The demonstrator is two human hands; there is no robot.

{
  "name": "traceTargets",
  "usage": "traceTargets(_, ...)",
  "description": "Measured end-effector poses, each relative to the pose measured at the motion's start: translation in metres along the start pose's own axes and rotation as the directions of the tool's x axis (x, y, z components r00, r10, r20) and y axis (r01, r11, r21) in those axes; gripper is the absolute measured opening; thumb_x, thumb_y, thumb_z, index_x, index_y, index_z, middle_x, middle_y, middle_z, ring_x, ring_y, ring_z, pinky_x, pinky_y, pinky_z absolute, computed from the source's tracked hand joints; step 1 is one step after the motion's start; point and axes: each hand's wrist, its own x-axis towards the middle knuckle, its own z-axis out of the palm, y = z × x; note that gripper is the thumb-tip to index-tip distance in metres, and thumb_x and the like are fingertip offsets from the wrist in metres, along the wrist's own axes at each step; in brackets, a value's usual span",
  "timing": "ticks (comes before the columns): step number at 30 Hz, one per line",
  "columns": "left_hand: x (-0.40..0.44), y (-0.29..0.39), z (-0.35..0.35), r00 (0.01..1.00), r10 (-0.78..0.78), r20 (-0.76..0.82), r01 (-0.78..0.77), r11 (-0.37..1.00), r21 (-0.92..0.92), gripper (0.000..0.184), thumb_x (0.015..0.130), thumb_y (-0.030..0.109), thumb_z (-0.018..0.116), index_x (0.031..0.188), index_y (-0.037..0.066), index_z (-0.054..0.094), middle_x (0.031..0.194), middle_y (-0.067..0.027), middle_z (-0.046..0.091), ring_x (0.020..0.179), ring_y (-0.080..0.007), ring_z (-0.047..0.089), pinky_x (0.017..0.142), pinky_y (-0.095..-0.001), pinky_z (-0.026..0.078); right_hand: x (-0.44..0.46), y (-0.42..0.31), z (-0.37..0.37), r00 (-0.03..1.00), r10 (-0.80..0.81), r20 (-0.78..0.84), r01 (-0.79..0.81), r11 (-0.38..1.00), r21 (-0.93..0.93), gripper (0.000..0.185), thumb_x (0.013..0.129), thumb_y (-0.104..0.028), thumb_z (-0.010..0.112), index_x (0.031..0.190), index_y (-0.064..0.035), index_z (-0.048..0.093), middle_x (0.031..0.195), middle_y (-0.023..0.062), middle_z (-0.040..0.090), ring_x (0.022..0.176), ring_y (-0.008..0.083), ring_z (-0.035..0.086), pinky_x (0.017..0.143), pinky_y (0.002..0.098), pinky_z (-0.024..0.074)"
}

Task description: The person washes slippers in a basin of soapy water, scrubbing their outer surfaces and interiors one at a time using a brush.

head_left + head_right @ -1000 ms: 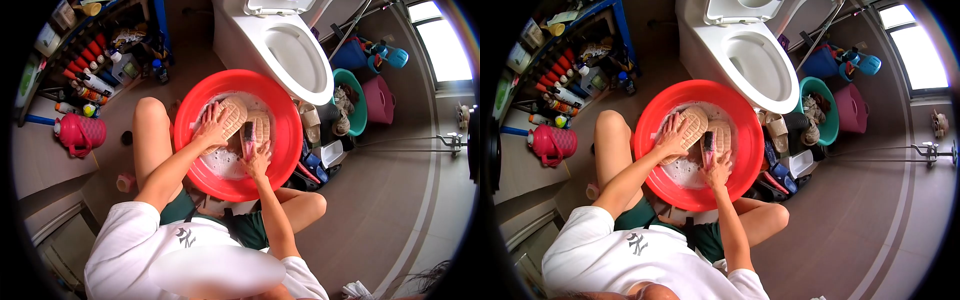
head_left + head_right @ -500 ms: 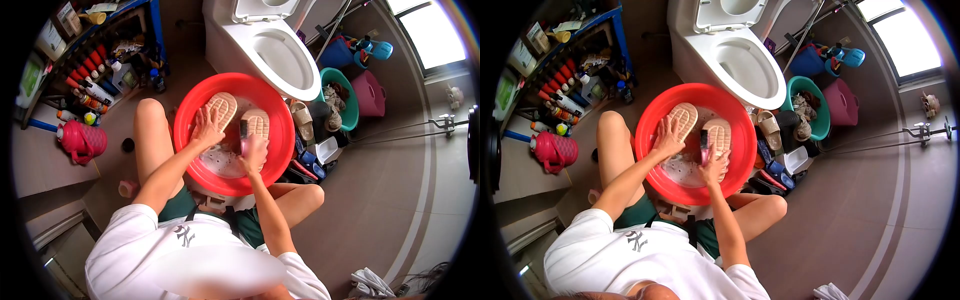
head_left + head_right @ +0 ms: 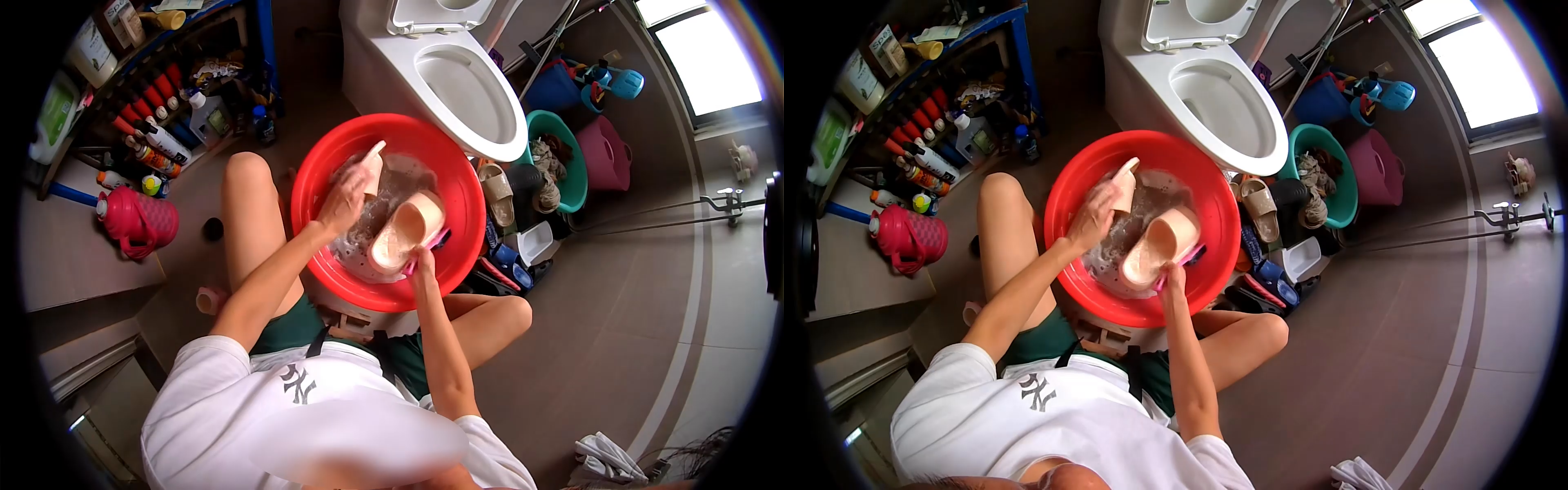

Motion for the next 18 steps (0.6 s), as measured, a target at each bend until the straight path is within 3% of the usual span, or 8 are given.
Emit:
traceTargets(2,-0.009,0.017,0.01,0.975,-0.119,0.187,0.17,0.943,-0.285,0.023,0.077,0.001,0.058,0.099,0.003,0.064,0.092,-0.0121,0.065,0.09,-0.0265,0.062,0.083,-0.038,0.048,-0.017,-0.001,0.023,0.994,0.103,0.02,-0.104,0.993,0.06,0.01,0.071,-0.003,0.048,0.062,-0.0076,0.047,0.056,0.0032,0.045,0.046,0.0163,0.045,0.042,0.0289,0.0382)
traceTargets(3,-0.016,0.026,0.02,0.88,-0.292,0.374,0.444,0.785,-0.433,0.016,0.08,0.007,0.06,0.094,0.002,0.065,0.084,-0.0112,0.066,0.085,-0.0182,0.064,0.077,-0.0311,0.049,-0.004,0.014,0.014,0.994,0.092,0.061,-0.095,0.994,0.048,0.009,0.074,-0.002,0.046,0.067,-0.0079,0.048,0.065,0.0045,0.05,0.058,0.0166,0.05,0.052,0.0296,0.0456)
traceTargets(4,-0.027,0.027,0.035,0.819,-0.337,0.465,0.545,0.709,-0.447,0.015,0.085,0.012,0.061,0.095,0.001,0.065,0.088,-0.0066,0.067,0.085,-0.0126,0.062,0.076,-0.0272,0.048,-0.001,0.012,0.011,0.962,0.25,0.111,-0.237,0.964,-0.116,0.007,0.073,0.0,0.047,0.071,-0.0066,0.05,0.067,0.0041,0.05,0.06,0.0161,0.05,0.055,0.0282,0.0465)
traceTargets(6,-0.049,0.015,0.074,0.531,-0.379,0.758,0.846,0.185,-0.5,0.02,0.088,0.016,0.062,0.104,0.003,0.063,0.098,-0.0033,0.065,0.091,-0.0117,0.06,0.079,-0.0273,0.048,-0.006,0.02,0.026,0.981,0.176,0.075,-0.164,0.976,-0.143,0.007,0.073,0.0,0.046,0.074,-0.0054,0.051,0.065,0.0021,0.048,0.055,0.0154,0.048,0.051,0.027,0.0441)
traceTargets(9,-0.055,0.008,0.105,0.446,-0.353,0.823,0.76,-0.337,-0.556,0.03,0.09,0.017,0.062,0.116,0.003,0.057,0.11,-0.0037,0.06,0.097,-0.0115,0.057,0.085,-0.0271,0.046,-0.03,0.011,0.04,0.99,-0.124,0.063,0.139,0.901,-0.411,0.01,0.073,0.0,0.045,0.078,-0.0041,0.053,0.068,0.0012,0.05,0.054,0.014,0.048,0.05,0.0263,0.0429)
traceTargets(10,-0.049,0.012,0.102,0.46,-0.354,0.814,0.746,-0.343,-0.571,0.032,0.09,0.017,0.062,0.118,0.003,0.055,0.112,-0.0045,0.059,0.099,-0.0115,0.056,0.087,-0.0269,0.046,-0.032,0.014,0.041,0.948,-0.307,0.08,0.295,0.758,-0.582,0.016,0.073,0.003,0.043,0.083,-0.0033,0.053,0.067,0.0027,0.052,0.055,0.0128,0.049,0.048,0.0284,0.0425)
traceTargets(12,-0.038,0.018,0.101,0.488,-0.358,0.796,0.716,-0.357,-0.599,0.037,0.09,0.019,0.063,0.122,0.003,0.052,0.115,-0.0061,0.057,0.103,-0.0115,0.054,0.091,-0.0267,0.044,-0.01,0.025,0.022,0.862,-0.456,0.221,0.41,0.371,-0.833,0.008,0.079,0.001,0.051,0.086,-0.0006,0.053,0.063,0.0046,0.054,0.053,0.0121,0.052,0.046,0.0291,0.0446)
traceTargets(18,-0.022,0.016,0.126,0.562,-0.342,0.753,0.625,-0.42,-0.657,0.033,0.091,0.02,0.061,0.12,0.006,0.054,0.115,-0.0009,0.057,0.109,-0.0109,0.051,0.099,-0.0302,0.036,-0.058,-0.002,0.046,0.931,-0.364,0.034,0.297,0.7,-0.649,0.023,0.088,-0.015,0.063,0.094,0.004,0.051,0.059,0.0048,0.053,0.046,0.0135,0.054,0.04,0.028,0.0464)
